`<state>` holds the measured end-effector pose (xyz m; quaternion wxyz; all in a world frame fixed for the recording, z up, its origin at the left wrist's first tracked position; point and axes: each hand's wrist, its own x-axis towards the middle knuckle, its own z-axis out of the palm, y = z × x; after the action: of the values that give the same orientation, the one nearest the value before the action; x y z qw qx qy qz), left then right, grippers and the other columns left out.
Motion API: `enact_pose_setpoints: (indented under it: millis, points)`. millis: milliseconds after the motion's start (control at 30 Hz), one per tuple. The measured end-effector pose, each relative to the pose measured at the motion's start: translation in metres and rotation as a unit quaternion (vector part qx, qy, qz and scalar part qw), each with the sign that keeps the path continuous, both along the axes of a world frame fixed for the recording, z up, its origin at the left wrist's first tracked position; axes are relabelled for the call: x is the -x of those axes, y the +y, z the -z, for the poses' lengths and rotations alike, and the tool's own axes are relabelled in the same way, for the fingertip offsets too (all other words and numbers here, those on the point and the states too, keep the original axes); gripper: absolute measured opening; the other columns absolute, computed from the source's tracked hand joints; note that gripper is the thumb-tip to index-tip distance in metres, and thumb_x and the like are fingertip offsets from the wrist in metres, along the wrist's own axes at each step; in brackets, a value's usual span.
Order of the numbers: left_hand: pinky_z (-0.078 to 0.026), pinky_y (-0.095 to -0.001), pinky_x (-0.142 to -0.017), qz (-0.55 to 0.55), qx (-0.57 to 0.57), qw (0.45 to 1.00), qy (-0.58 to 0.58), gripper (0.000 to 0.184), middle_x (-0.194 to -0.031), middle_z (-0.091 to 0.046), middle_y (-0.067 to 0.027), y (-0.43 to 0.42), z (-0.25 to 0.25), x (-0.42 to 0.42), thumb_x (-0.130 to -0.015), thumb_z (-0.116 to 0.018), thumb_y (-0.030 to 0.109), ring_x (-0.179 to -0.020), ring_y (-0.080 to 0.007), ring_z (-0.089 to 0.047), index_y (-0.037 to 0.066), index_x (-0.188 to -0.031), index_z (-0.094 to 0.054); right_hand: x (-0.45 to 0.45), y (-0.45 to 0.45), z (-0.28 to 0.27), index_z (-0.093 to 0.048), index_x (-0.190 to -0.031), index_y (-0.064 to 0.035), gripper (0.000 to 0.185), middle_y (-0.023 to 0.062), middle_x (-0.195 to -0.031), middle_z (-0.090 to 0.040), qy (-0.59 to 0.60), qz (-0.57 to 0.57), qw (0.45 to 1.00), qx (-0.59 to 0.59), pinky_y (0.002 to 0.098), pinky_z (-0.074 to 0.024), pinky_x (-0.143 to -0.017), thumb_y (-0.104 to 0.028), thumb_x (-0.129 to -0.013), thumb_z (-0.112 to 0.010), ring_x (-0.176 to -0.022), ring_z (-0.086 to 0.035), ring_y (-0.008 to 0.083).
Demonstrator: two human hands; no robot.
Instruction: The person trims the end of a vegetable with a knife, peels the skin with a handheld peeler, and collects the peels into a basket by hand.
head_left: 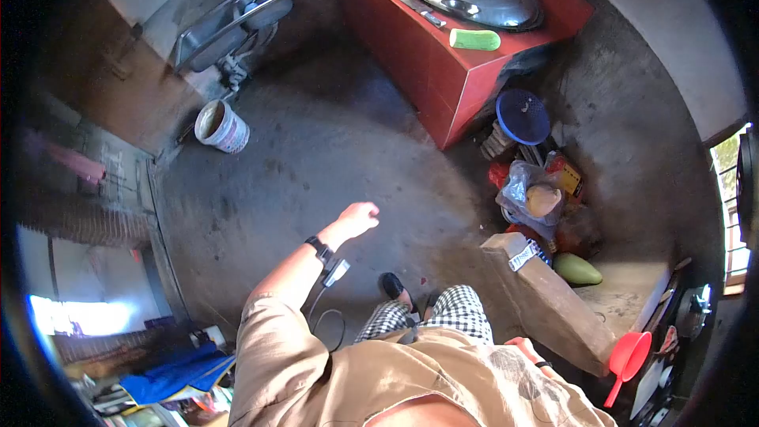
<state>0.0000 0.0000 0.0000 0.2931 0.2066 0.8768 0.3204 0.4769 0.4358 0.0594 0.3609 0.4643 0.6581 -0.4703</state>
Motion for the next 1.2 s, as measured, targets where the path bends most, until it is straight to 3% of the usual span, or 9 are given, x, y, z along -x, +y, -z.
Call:
enact_pose_setpoints:
  millis: [67,100,167,300,433,700,900,1067,1200]
  points:
    - [-0.054,-0.0356,-0.078,0.006,-0.064,0.997,0.047,0.029,-0.094,-0.071,-0.0137,0.037,-0.036,-0.012,-0.084,-0.069,0.021,-0.088,-0.0239,-0.068,0.004,-0.107,-0.068,-0.011,-0.011,-0.045,-0.066,-0.103,-0.0001,0.019,0.0093,-0.073,-0.064,-0.032,-0.063,0.997,-0.02,0.0268,-0.046,-0.042,-0.008,-0.086,-0.069,-0.049,-0.056,0.0139]
    - [-0.055,-0.0358,-0.069,-0.051,-0.019,0.999,0.002,0.021,-0.088,-0.071,-0.0108,0.03,-0.081,0.129,-0.085,-0.067,0.016,-0.078,-0.0216,-0.068,0.005,-0.103,-0.068,0.126,-0.042,0.04,-0.067,-0.1,0.0,0.019,0.0081,-0.073,-0.065,0.029,-0.029,0.998,0.051,0.0266,-0.0475,-0.044,-0.008,-0.084,-0.069,-0.05,-0.058,0.0136]
    - [-0.055,-0.0427,-0.072,-0.031,-0.046,0.99,0.13,0.017,-0.094,-0.07,-0.0143,0.071,-0.078,0.158,-0.082,-0.062,0.01,-0.08,-0.0324,-0.068,0.006,-0.097,-0.068,0.131,-0.009,0.061,-0.068,-0.099,-0.0005,0.019,0.0073,-0.073,-0.065,-0.021,0.005,0.998,0.066,0.027,-0.0495,-0.046,-0.008,-0.082,-0.07,-0.053,-0.06,0.014]
    - [-0.053,-0.0411,-0.08,-0.047,-0.084,0.95,0.299,0.034,-0.097,-0.067,-0.0111,0.162,-0.102,0.245,-0.075,-0.062,0.002,-0.09,-0.0307,-0.065,0.01,-0.108,-0.065,0.223,0.042,0.117,-0.064,-0.102,0.0012,0.019,0.0076,-0.067,-0.063,0.017,0.021,0.997,0.067,0.0286,-0.0446,-0.039,-0.006,-0.085,-0.065,-0.049,-0.061,0.0155]
    - [-0.05,-0.0399,-0.086,0.041,-0.054,0.897,0.437,0.053,-0.11,-0.056,-0.0107,0.259,-0.14,0.347,-0.068,-0.075,0.008,-0.106,-0.0301,-0.054,0.01,-0.118,-0.059,0.345,0.081,0.18,-0.064,-0.096,-0.0007,0.013,0.0066,-0.067,-0.064,0.079,0.067,0.989,0.102,0.0315,-0.0466,-0.042,-0.006,-0.084,-0.066,-0.049,-0.059,0.0158]
    - [-0.041,-0.0492,-0.1,0.164,0.169,0.891,0.388,0.087,-0.126,-0.058,-0.015,0.415,-0.132,0.483,-0.063,-0.085,0.034,-0.118,-0.0325,-0.055,0.007,-0.137,-0.047,0.549,0.149,0.215,-0.063,-0.089,-0.0056,0.013,0.0054,-0.068,-0.062,0.117,0.185,0.967,0.129,0.028,-0.0431,-0.04,-0.018,-0.085,-0.066,-0.046,-0.057,0.0153]
    - [-0.056,-0.0332,-0.069,-0.002,-0.023,0.999,-0.022,0.048,-0.086,-0.07,-0.0075,0.408,-0.157,0.477,-0.058,-0.081,0.011,-0.08,-0.0179,-0.068,0.0,-0.102,-0.065,0.633,0.212,0.285,-0.055,-0.099,-0.012,0.022,0.0044,-0.069,-0.057,0.178,0.327,0.917,0.143,0.0301,-0.0449,-0.044,-0.027,-0.088,-0.066,-0.051,-0.056,0.0189]
    - [-0.052,-0.0277,-0.081,-0.136,-0.053,0.863,-0.484,0.061,-0.097,-0.072,-0.006,0.285,-0.159,0.409,-0.048,-0.086,0.005,-0.088,-0.0143,-0.066,-0.002,-0.106,-0.068,0.702,0.28,0.325,-0.058,-0.1,-0.016,0.031,-0.0001,-0.082,-0.058,0.243,0.562,0.764,0.202,0.0405,-0.0523,-0.069,-0.044,-0.089,-0.066,-0.074,-0.059,0.0204]
    - [-0.052,-0.0289,-0.077,-0.163,0.07,0.808,-0.562,0.056,-0.094,-0.071,-0.0073,0.189,-0.085,0.33,-0.049,-0.086,0.01,-0.082,-0.0159,-0.066,-0.006,-0.1,-0.069,0.725,0.321,0.389,-0.058,-0.097,-0.0018,0.022,0.0151,-0.079,-0.063,0.226,0.692,0.662,0.179,0.0368,-0.0495,-0.053,-0.023,-0.092,-0.061,-0.063,-0.059,0.0271]
